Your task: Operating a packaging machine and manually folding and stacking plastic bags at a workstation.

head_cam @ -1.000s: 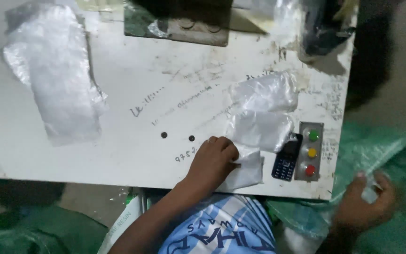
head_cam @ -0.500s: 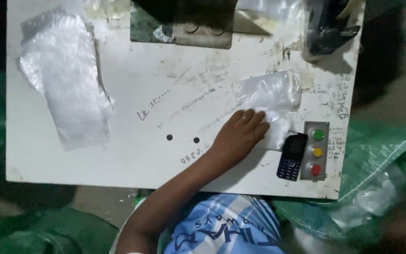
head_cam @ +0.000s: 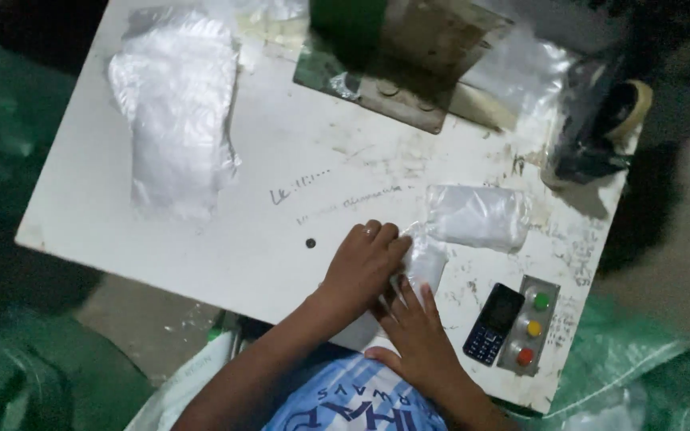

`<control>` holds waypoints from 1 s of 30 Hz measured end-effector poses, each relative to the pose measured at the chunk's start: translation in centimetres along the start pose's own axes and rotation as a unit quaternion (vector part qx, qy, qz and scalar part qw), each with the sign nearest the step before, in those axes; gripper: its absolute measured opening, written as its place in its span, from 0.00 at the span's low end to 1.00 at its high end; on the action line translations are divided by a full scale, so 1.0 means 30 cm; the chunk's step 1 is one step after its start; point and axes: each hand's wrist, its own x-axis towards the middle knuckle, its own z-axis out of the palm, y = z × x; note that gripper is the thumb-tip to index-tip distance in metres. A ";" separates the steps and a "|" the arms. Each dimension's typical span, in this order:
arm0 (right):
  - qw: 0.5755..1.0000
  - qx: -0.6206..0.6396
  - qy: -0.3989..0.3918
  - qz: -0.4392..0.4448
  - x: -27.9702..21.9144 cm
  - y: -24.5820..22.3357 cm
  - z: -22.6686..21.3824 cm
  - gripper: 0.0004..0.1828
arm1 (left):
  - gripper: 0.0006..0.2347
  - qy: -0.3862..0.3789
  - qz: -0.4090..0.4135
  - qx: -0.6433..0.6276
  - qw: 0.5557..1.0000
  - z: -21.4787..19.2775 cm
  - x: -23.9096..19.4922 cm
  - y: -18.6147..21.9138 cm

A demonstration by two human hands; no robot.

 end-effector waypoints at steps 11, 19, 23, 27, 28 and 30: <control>0.902 0.305 -0.003 0.305 0.021 0.115 -0.170 0.55 | 0.07 -0.118 0.091 -0.102 0.984 -0.045 -0.072 -0.015; 0.979 0.162 0.017 0.123 0.013 0.169 -0.074 0.14 | 0.07 -0.054 0.045 -0.037 0.997 -0.046 -0.132 0.030; 0.978 0.185 0.020 0.098 0.019 0.185 -0.086 0.12 | 0.07 -0.031 0.052 -0.066 0.996 -0.043 -0.139 0.024; 0.979 0.191 0.040 0.053 0.013 0.187 -0.077 0.09 | 0.08 -0.084 0.036 -0.084 0.992 -0.129 -0.119 0.045; 0.979 0.191 0.044 0.053 0.006 0.186 -0.064 0.10 | 0.04 -0.073 0.039 -0.096 0.992 -0.136 -0.119 0.043; 0.979 0.189 0.048 0.055 0.015 0.181 -0.062 0.11 | 0.02 -0.061 0.044 -0.109 0.991 -0.102 -0.135 0.039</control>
